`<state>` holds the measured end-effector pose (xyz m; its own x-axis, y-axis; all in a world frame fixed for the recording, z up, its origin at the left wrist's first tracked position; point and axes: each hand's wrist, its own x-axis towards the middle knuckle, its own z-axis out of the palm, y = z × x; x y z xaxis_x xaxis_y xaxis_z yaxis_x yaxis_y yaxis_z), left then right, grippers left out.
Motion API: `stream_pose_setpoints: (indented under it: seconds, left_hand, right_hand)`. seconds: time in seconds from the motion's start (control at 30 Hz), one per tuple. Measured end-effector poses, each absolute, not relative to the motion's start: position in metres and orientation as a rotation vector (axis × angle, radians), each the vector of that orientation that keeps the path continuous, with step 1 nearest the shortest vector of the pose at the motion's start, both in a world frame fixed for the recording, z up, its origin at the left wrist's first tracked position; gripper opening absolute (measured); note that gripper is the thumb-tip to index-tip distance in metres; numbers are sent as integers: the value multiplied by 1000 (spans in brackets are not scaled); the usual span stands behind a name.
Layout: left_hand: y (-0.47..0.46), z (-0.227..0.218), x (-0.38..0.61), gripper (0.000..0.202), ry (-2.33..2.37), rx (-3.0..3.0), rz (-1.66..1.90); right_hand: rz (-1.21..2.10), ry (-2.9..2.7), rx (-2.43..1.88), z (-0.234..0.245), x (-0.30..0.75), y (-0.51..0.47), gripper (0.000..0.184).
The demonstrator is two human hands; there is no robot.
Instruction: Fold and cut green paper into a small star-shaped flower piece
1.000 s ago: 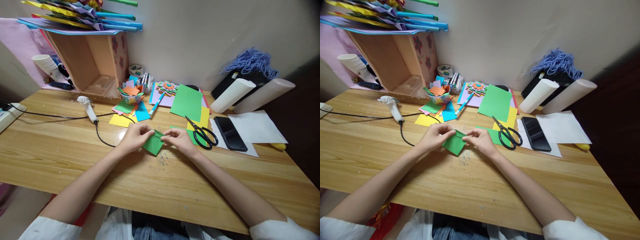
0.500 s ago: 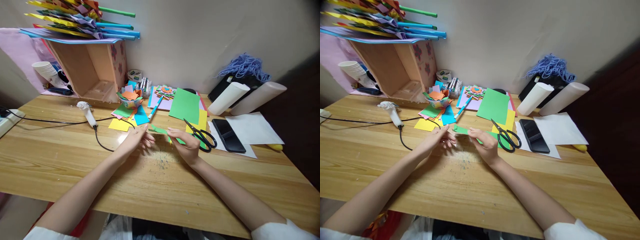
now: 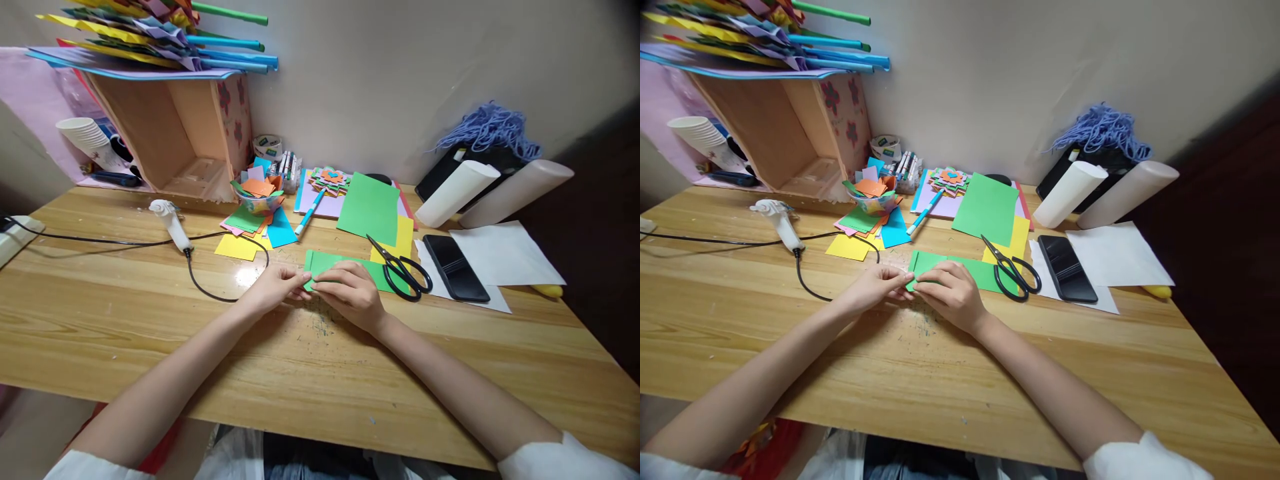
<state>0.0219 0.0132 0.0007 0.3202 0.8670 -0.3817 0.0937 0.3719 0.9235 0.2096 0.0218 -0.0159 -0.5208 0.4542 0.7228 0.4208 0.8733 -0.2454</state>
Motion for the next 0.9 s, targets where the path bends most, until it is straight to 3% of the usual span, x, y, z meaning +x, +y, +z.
stream_pose_setpoints:
  seconds: [0.27,0.57,0.9]
  left_hand:
    - [11,5,23,26,1052,1062,671]
    - [12,-5,24,28,1054,1176,728]
    - [10,-3,27,27,1069,1224,759]
  right_hand:
    - [12,-2164,-658,-18,211,20,12]
    - [419,-2015,-945,-11,200,13,3]
    - [484,-1926,-1069,-9,199,12,5]
